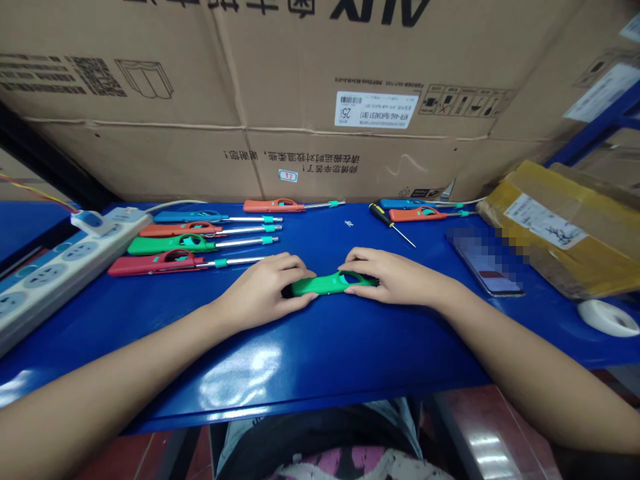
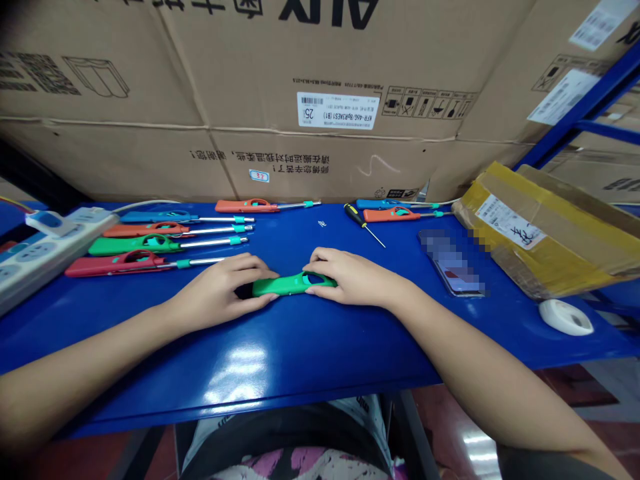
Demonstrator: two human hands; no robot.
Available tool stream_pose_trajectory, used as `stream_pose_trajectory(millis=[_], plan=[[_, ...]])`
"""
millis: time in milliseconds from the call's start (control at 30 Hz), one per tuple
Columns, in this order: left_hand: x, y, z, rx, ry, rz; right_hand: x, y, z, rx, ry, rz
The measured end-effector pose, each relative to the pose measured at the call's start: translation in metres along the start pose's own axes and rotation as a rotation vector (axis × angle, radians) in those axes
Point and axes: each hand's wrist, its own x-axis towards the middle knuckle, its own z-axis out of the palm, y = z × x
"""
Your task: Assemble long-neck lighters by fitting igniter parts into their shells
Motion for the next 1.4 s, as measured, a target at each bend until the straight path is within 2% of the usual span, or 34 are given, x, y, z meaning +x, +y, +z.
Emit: stream_pose_trajectory(millis=[333, 500, 600, 833, 1100, 1300, 1400], plan=[[0.000, -0.001, 0.000, 0.025, -0.055, -0.055, 0.001, -0.001, 0.006, -0.060, -0.013, 0.070], [-0.002, 0.005, 0.001, 0.261, -0.099, 0.042, 0.002, -0.007, 0.008, -0.194, 0.029, 0.040], [-0.002, 0.006, 0.001, 0.307, -0.108, 0.080, 0.003, -0.008, 0.006, -0.257, 0.045, -0.001], [-0.001, 0.000, 0.000, 0.201, -0.104, 0.069, 0.004, -0.006, 0.007, -0.191, 0.072, -0.103], [0.000, 0.004, 0.001, 0.099, -0.085, 0.033, 0.005, -0.005, 0.013, -0.250, 0.216, -0.226], [-0.002, 0.008, 0.000, 0.092, -0.080, 0.052, 0.005, -0.011, 0.016, -0.282, 0.290, -0.228], [-0.001, 0.009, -0.001, 0.070, -0.090, 0.033, 0.005, -0.012, 0.018, -0.276, 0.287, -0.215]])
